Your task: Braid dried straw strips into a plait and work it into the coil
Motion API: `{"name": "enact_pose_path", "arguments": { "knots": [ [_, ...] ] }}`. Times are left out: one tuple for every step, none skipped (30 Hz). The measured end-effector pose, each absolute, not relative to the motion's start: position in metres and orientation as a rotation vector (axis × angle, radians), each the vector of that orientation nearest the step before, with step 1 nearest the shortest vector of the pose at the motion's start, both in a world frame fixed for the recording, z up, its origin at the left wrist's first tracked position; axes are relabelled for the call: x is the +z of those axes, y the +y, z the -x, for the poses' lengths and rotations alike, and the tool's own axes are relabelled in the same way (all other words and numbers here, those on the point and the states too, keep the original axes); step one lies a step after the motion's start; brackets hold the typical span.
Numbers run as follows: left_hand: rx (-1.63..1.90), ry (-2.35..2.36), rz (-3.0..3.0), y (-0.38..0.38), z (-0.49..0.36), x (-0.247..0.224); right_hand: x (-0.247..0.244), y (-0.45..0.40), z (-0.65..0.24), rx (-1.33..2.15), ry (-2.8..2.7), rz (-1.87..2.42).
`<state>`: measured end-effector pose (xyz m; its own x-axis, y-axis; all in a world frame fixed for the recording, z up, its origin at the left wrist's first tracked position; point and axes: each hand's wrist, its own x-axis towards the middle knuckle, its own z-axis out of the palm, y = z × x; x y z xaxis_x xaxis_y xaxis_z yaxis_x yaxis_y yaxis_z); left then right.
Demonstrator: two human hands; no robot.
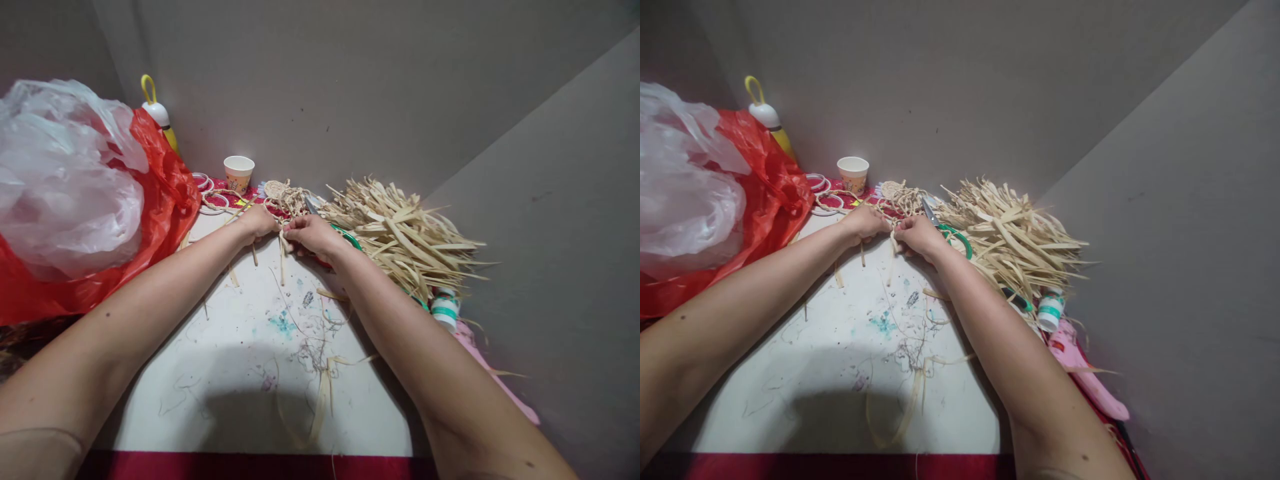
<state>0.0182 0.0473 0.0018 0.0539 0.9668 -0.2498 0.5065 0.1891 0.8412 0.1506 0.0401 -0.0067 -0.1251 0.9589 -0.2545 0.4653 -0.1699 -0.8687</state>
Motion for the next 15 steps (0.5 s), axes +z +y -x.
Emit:
{"name": "enact_pose_path", "arguments": {
  "knots": [
    [0.662,1.573,-1.425,0.0485,-0.0178,0.0009,-0.0059,0.0405,-0.1522,1.298,-1.553,1.632],
    [0.667,1.565,-1.410,0.0498,-0.0173,0.0000,-0.0053,0.0410,-0.1538,1.324,-1.522,1.630],
    [0.668,1.556,-1.397,0.0512,-0.0168,-0.0010,-0.0047,0.0415,-0.1551,1.337,-1.499,1.631],
    [0.670,1.549,-1.385,0.0525,-0.0162,-0.0019,-0.0042,0.0419,-0.1560,1.347,-1.487,1.631],
    [0.673,1.542,-1.374,0.0537,-0.0157,-0.0026,-0.0037,0.0421,-0.1565,1.360,-1.479,1.626],
    [0.676,1.535,-1.364,0.0546,-0.0153,-0.0033,-0.0032,0.0421,-0.1563,1.379,-1.475,1.613],
    [0.679,1.529,-1.355,0.0554,-0.0151,-0.0038,-0.0027,0.0420,-0.1557,1.399,-1.467,1.597],
    [0.681,1.521,-1.348,0.0559,-0.0149,-0.0041,-0.0023,0.0419,-0.1546,1.417,-1.449,1.581],
    [0.683,1.512,-1.341,0.0563,-0.0148,-0.0044,-0.0020,0.0416,-0.1532,1.434,-1.423,1.569],
    [0.683,1.502,-1.336,0.0566,-0.0147,-0.0045,-0.0019,0.0415,-0.1518,1.449,-1.394,1.564],
    [0.681,1.492,-1.332,0.0568,-0.0146,-0.0045,-0.0021,0.0414,-0.1505,1.462,-1.365,1.564],
    [0.680,1.482,-1.329,0.0570,-0.0146,-0.0044,-0.0023,0.0415,-0.1495,1.472,-1.339,1.572],
    [0.677,1.475,-1.325,0.0571,-0.0145,-0.0043,-0.0027,0.0417,-0.1489,1.477,-1.319,1.585],
    [0.675,1.472,-1.323,0.0572,-0.0145,-0.0041,-0.0030,0.0419,-0.1488,1.477,-1.307,1.596],
    [0.674,1.472,-1.321,0.0572,-0.0145,-0.0039,-0.0033,0.0422,-0.1490,1.474,-1.301,1.603]
  ]
}}
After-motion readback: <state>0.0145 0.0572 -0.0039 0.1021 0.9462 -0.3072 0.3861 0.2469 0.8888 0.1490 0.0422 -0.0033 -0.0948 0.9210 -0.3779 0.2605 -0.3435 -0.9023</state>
